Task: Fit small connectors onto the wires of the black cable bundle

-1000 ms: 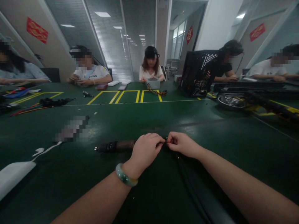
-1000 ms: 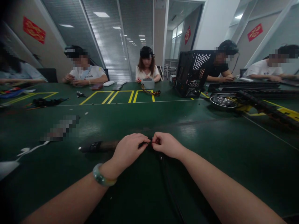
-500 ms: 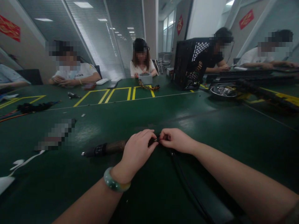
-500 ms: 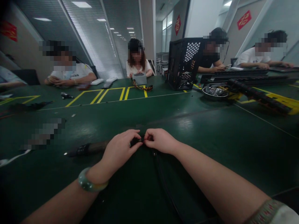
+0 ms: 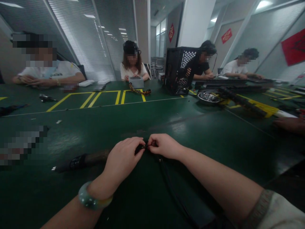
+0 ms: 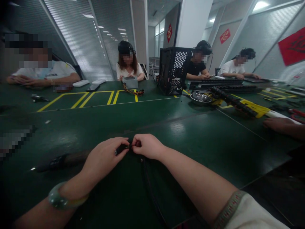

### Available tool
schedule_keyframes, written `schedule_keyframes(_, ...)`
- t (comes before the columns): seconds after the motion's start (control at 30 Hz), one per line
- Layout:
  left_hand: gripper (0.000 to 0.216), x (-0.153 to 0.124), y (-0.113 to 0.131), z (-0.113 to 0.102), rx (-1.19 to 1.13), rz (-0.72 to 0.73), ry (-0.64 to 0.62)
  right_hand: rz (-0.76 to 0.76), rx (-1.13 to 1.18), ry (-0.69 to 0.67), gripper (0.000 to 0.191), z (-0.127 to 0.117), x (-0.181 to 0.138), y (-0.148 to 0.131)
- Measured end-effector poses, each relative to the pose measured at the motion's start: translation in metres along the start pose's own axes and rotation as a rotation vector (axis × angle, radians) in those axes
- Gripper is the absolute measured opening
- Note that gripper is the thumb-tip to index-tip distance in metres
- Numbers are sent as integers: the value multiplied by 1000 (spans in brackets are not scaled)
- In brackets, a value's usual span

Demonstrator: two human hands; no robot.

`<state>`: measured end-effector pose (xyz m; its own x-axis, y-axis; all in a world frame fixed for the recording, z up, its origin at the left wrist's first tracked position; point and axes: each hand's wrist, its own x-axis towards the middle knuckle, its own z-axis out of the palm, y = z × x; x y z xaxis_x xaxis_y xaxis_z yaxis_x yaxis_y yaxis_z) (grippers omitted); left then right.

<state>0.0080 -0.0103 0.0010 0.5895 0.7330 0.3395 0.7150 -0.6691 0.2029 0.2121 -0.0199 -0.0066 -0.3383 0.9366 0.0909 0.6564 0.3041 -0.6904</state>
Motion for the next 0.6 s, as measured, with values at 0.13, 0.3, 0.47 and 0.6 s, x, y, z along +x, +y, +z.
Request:
schedule_keyframes(0.13, 22, -1, 2, -2, 12, -22, 1, -31, 3, 4, 6, 0, 0, 1)
schedule_keyframes(0.3, 16, -1, 0, -1, -4, -34, -25, -23, 32, 6, 6, 1, 0, 2)
schedule_keyframes(0.47, 17, -1, -2, 1, -23, -12, -14, -15, 18, 2, 7, 0, 0, 1)
schedule_keyframes(0.6, 19, 0, -1, 0, -29, 2, -9, -25, 10, 8, 7, 0, 0, 1)
